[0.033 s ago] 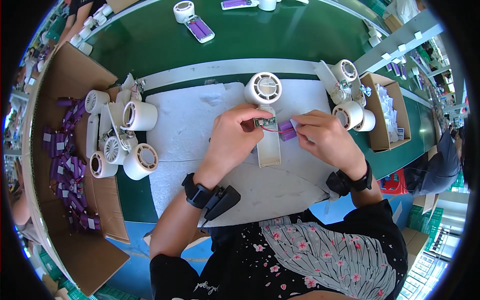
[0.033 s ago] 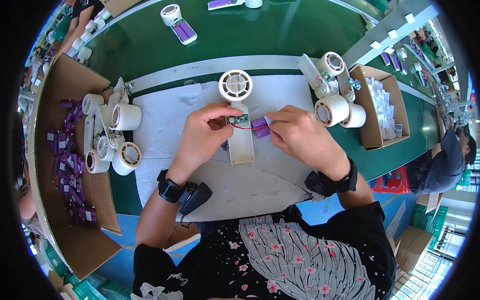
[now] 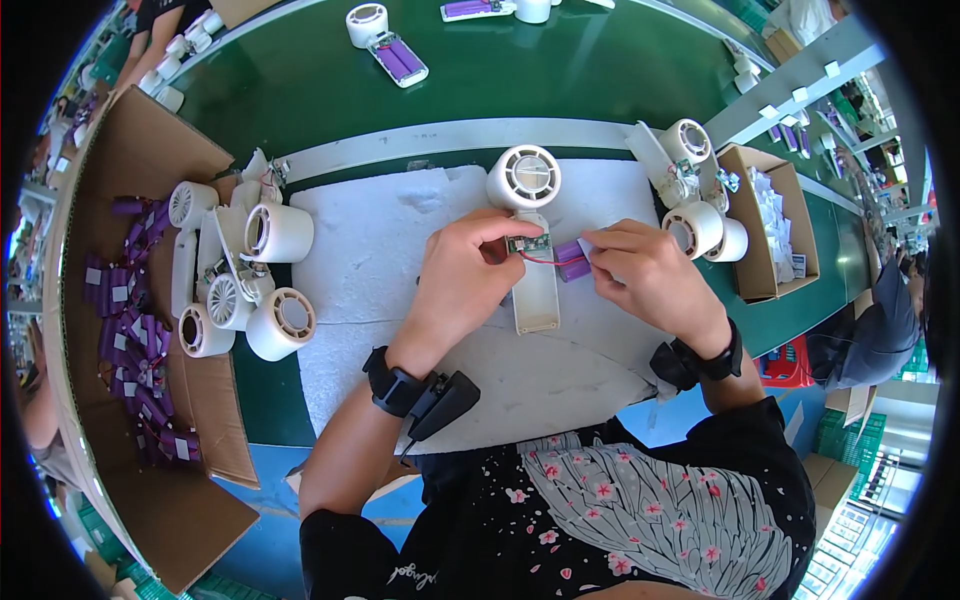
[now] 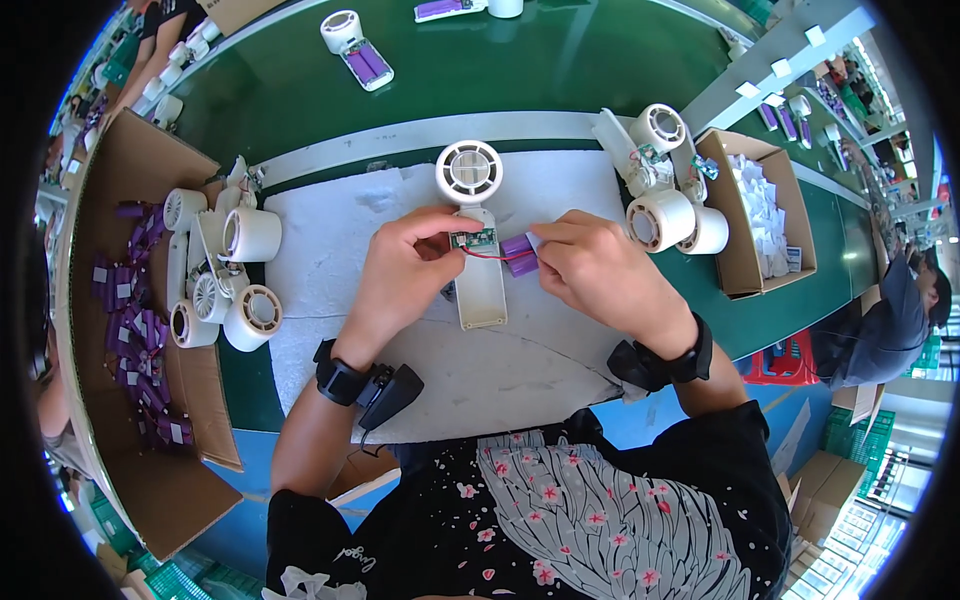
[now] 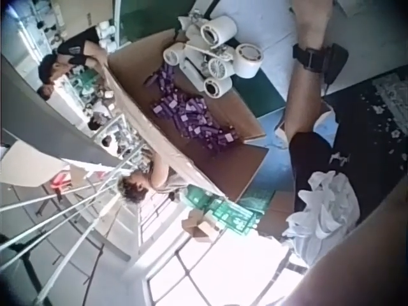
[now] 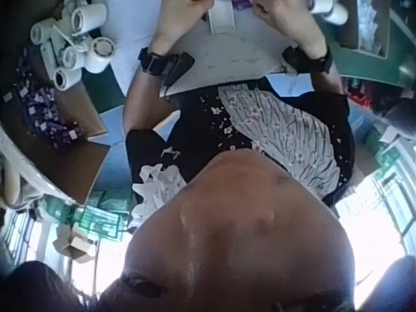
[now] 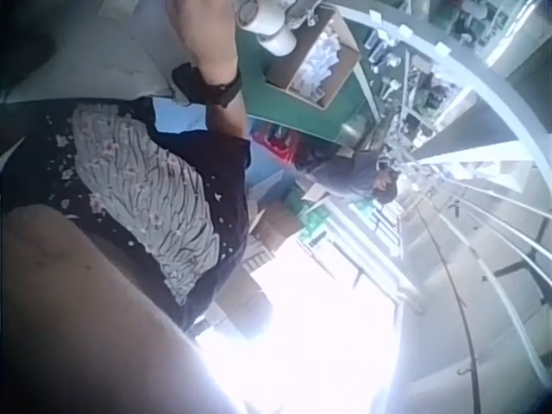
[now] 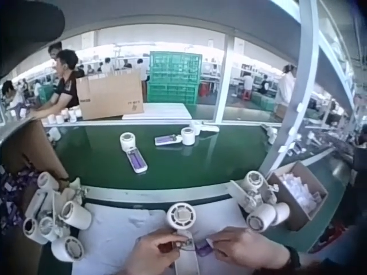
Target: The person assembles handheld fans by connecting circuit boards to motor wires, pressing the boards and battery packs into the plastic housings, and setting the units aside. This process is repeated for multiple fans using components from the workspace.
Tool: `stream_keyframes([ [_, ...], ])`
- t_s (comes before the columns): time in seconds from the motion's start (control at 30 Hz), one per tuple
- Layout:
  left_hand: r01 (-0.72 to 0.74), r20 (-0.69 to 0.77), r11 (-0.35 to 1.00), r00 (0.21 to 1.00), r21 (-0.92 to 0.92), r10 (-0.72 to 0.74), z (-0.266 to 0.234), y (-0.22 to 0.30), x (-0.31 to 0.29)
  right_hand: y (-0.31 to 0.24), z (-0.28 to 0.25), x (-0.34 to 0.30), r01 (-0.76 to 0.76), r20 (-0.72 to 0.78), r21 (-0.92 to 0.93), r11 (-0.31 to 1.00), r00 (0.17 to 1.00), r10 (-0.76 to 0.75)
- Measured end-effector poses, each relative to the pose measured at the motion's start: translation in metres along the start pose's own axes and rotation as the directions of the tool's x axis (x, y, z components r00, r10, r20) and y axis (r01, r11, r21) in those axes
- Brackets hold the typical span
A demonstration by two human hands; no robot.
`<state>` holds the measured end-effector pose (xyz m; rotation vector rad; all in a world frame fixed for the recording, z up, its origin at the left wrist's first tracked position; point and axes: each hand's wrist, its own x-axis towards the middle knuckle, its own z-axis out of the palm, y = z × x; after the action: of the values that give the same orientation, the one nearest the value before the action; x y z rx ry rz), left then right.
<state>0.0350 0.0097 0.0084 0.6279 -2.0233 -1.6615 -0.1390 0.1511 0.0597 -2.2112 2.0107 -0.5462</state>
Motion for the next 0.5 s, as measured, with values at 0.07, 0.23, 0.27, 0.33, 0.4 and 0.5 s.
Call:
stream_keyframes([
  [0.07,0.006,0.003,1.000,1.000,0.024,-0.006,-0.001,0.000,0.000,0.000,-0.001,-0.001,-0.010,0.015,-0.033,0.999,1.000,0.011],
  [0.23,0.009,0.021,0.999,1.000,0.032,-0.010,-0.001,0.003,-0.001,0.006,-0.003,-0.001,-0.014,0.005,0.043,0.999,1.000,0.014],
  [0.27,-0.001,0.019,0.999,1.000,0.032,0.001,-0.002,0.002,-0.001,0.006,-0.003,-0.001,-0.016,-0.004,0.066,0.998,1.000,0.017],
  [0.33,-0.020,0.017,0.999,1.000,0.030,0.020,-0.002,0.001,0.000,0.007,-0.003,-0.001,-0.021,-0.014,0.086,0.996,1.000,0.022],
  [0.4,-0.025,0.021,0.999,0.999,0.030,0.025,-0.002,0.001,0.001,0.010,-0.002,-0.001,-0.004,-0.007,0.096,0.995,1.000,0.005],
  [0.5,-0.031,0.039,0.999,0.999,0.033,0.030,-0.001,0.001,0.001,0.012,-0.006,0.002,0.020,0.018,0.070,0.997,1.000,-0.022],
])
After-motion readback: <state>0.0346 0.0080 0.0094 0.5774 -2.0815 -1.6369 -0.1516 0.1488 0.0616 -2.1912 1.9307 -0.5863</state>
